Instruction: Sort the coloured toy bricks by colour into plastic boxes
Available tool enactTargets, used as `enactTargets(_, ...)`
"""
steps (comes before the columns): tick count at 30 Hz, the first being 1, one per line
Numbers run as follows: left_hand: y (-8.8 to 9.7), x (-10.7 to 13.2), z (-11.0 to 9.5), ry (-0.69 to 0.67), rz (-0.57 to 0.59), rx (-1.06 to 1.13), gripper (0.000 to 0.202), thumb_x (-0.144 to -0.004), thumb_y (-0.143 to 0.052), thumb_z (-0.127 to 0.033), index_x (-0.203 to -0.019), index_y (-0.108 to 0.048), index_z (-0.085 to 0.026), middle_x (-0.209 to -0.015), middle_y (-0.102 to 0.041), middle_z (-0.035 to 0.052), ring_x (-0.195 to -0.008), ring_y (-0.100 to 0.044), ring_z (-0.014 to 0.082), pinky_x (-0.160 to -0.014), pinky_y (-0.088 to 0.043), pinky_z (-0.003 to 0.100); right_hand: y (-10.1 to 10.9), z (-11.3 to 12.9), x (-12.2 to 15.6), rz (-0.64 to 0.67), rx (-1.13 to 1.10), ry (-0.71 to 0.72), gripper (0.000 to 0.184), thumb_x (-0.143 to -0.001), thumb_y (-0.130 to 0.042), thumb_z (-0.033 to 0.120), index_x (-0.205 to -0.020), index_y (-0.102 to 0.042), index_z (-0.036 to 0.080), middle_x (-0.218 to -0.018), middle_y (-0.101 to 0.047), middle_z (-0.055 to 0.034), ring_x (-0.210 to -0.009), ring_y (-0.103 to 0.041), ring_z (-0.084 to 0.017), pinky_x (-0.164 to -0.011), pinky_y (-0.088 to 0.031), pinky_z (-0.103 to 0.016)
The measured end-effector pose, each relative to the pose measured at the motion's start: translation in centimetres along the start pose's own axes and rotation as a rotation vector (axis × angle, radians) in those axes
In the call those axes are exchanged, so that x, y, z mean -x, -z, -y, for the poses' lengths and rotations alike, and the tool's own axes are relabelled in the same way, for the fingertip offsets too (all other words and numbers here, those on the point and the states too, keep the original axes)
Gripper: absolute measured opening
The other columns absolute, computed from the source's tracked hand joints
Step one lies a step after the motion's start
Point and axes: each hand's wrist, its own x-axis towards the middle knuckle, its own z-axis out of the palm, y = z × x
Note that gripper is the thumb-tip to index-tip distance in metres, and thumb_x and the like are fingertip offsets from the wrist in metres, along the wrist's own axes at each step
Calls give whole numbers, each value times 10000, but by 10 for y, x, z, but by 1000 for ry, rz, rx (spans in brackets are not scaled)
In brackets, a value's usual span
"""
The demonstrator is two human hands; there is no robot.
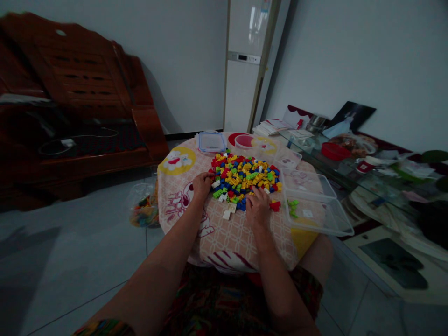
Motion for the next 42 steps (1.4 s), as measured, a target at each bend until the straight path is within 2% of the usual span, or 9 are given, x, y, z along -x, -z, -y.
enactTargets(3,0,0,0,7,1,-5,411,-812,-461,-143,-1007,-820,-183,-1091,-802,60,-1033,-718,224,-986,-514,324,-6,14,2,81,10,53,228,-940,-554,158,-877,-769,196,-1428,-648,-105,-1420,-430,-291,-1194,-351,-507)
enactTargets(6,0,1,0,12,0,-5,415,-810,-458,-145,-1011,-820,-180,-1090,-801,61,-1024,-719,224,-980,-519,322,-10,23,2,136,61,65,200,-928,-583,155,-927,-780,192,-1453,-629,-115,-1435,-426,-302,-1213,-311,-533)
enactTargets(10,-1,1,1,2,-10,7,417,-801,-460,-137,-1004,-822,-171,-1080,-801,74,-1022,-719,233,-985,-519,329,-13,27,0,185,106,46,204,-930,-613,196,-1043,-782,172,-1466,-612,-144,-1444,-416,-318,-1233,-257,-549)
enactTargets(14,-2,-1,1,24,-4,1,416,-798,-456,-132,-994,-820,-176,-1092,-800,70,-1040,-717,233,-996,-514,334,-16,29,-4,203,95,21,182,-913,-642,203,-1030,-779,174,-1458,-612,-156,-1454,-396,-328,-1230,-229,-580)
enactTargets(21,-1,-1,-2,32,-4,-14,406,-792,-460,-134,-977,-819,-181,-1064,-804,62,-1029,-716,226,-987,-514,323,-18,24,0,62,-40,53,182,-870,-640,134,-1006,-752,180,-1357,-678,-141,-1402,-463,-301,-1226,-283,-541)
enactTargets(26,0,0,-2,34,-3,-5,412,-787,-462,-148,-983,-822,-184,-1045,-804,61,-972,-719,227,-962,-524,330,-10,11,5,-66,-95,-4,267,-903,-577,123,-1118,-726,175,-1148,-748,-133,-1145,-635,-262,-1146,-398,-484)
enactTargets(32,0,-3,0,8,-14,-35,413,-779,-463,-140,-973,-826,-173,-1030,-808,68,-956,-723,232,-937,-528,326,13,-10,2,-243,-54,-77,239,-884,-577,167,-1054,-743,189,-1046,-769,-121,-1023,-664,-262,-1048,-466,-455)
enactTargets(37,-3,-3,5,4,-14,-30,420,-800,-458,-161,-1004,-825,-181,-1024,-804,66,-941,-719,223,-906,-530,317,57,-47,-4,-412,24,-170,255,-866,-556,242,-1008,-747,152,-993,-768,-157,-953,-670,-289,-982,-490,-477)
enactTargets(42,-4,-2,7,9,-10,-3,420,-799,-463,-165,-1015,-823,-180,-1054,-801,66,-961,-715,224,-915,-528,319,92,-89,-1,-463,141,-300,286,-804,-554,251,-996,-731,134,-996,-756,-189,-940,-662,-317,-949,-488,-498)
